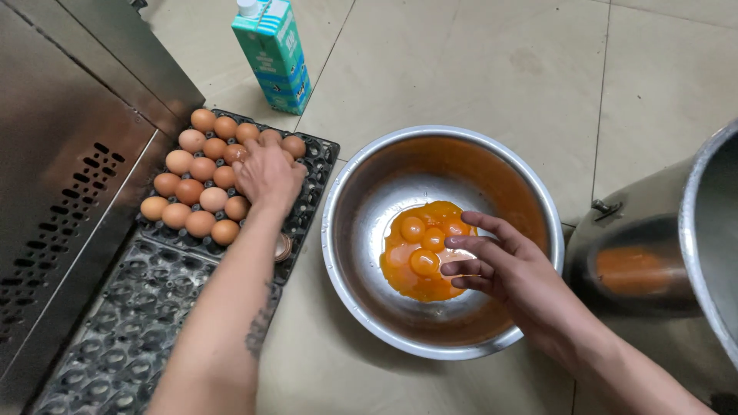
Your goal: Cracking eggs and separating the yolks from the whites into different bowls
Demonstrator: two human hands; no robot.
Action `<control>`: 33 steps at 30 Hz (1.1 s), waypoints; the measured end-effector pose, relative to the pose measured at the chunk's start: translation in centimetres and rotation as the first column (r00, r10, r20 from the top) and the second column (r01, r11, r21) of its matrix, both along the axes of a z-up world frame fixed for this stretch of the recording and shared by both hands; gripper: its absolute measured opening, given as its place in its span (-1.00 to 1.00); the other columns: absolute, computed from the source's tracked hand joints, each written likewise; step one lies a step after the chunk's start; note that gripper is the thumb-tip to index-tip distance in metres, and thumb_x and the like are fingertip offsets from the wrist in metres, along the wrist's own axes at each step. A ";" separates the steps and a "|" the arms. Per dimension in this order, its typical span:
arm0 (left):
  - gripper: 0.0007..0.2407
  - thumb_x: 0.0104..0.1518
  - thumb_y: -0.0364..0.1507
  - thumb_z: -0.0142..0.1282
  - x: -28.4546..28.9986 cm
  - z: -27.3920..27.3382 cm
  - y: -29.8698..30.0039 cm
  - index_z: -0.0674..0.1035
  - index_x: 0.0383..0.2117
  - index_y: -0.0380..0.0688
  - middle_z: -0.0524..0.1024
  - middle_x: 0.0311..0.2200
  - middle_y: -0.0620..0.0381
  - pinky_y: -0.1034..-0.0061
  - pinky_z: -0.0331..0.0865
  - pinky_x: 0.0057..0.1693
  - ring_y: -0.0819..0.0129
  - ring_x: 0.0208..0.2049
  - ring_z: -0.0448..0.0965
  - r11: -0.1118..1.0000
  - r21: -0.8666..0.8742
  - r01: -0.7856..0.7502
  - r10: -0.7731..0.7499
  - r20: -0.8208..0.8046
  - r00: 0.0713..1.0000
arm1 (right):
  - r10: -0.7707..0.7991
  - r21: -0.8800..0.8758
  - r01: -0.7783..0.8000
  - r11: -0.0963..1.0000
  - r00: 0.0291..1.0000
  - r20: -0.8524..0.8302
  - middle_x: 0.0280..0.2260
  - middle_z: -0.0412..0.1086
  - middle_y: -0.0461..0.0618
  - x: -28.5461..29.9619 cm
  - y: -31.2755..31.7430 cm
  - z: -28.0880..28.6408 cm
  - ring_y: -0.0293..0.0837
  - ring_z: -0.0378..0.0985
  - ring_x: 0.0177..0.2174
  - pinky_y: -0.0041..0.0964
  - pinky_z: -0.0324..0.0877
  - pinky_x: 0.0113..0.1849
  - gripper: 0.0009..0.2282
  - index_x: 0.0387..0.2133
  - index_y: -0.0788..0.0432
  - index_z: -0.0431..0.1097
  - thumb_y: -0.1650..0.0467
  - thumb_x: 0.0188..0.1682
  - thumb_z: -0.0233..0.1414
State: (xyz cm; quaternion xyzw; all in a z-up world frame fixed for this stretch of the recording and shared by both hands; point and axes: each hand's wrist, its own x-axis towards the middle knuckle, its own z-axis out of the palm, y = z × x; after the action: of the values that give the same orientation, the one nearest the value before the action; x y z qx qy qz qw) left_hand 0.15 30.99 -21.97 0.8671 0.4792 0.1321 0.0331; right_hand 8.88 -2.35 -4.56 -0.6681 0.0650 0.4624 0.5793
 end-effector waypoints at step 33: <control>-0.61 -0.01 -0.59 0.15 1.5 23.1 -37.0 0.50 0.02 -0.23 0.56 -0.11 0.00 0.55 0.48 0.02 0.36 -0.13 0.56 -0.020 -0.468 0.884 -0.125 0.878 0.462 | 0.313 -0.253 -0.218 0.943 0.838 0.447 -0.10 0.57 -0.04 4.4 -24.8 6.7 -0.25 0.61 -0.21 -0.37 0.47 -0.22 -0.63 0.01 0.12 0.46 0.34 -0.09 0.01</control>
State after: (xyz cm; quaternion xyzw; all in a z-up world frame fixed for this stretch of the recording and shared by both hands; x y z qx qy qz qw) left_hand 1.61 -6.02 1.09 0.6709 0.0125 0.0670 0.7384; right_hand 13.25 -27.16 2.14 -0.8169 -0.1305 0.3493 0.4400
